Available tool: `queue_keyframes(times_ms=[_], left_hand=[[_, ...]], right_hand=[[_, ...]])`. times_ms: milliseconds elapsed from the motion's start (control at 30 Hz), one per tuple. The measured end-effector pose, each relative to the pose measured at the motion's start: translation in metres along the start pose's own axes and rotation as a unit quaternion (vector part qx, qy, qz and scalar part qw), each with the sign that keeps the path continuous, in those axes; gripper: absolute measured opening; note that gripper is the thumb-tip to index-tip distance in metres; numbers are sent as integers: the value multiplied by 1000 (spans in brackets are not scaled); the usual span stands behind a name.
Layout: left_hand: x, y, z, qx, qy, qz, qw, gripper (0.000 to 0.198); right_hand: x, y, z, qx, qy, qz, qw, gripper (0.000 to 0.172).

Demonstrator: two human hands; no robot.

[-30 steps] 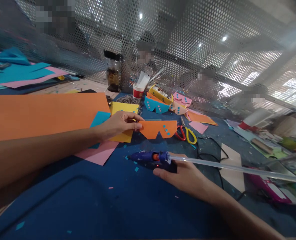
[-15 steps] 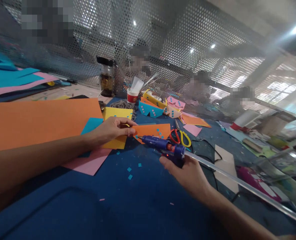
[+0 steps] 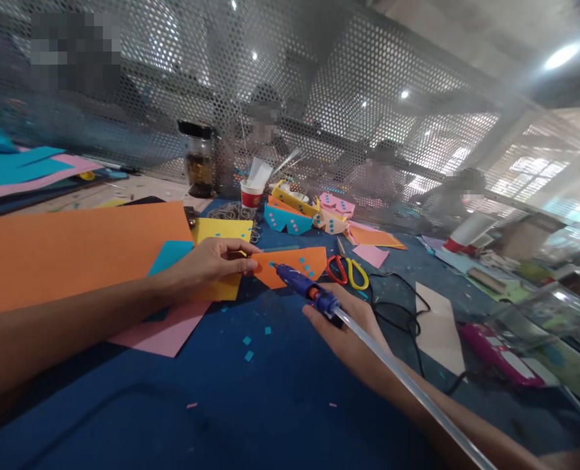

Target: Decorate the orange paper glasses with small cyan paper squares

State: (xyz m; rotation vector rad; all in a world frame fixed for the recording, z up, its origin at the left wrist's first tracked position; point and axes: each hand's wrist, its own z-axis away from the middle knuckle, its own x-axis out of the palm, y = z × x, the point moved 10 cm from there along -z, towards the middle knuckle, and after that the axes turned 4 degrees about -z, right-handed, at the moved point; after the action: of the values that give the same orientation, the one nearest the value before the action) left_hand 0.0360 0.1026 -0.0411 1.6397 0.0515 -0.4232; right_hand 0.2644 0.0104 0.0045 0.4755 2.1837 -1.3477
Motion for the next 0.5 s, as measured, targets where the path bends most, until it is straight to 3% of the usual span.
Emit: queue_keyframes(times_ms=[500], left_hand=[[3,4,3,14,-11,37,999,34]], right_hand=[[8,1,0,18,-25,-19,999,19]])
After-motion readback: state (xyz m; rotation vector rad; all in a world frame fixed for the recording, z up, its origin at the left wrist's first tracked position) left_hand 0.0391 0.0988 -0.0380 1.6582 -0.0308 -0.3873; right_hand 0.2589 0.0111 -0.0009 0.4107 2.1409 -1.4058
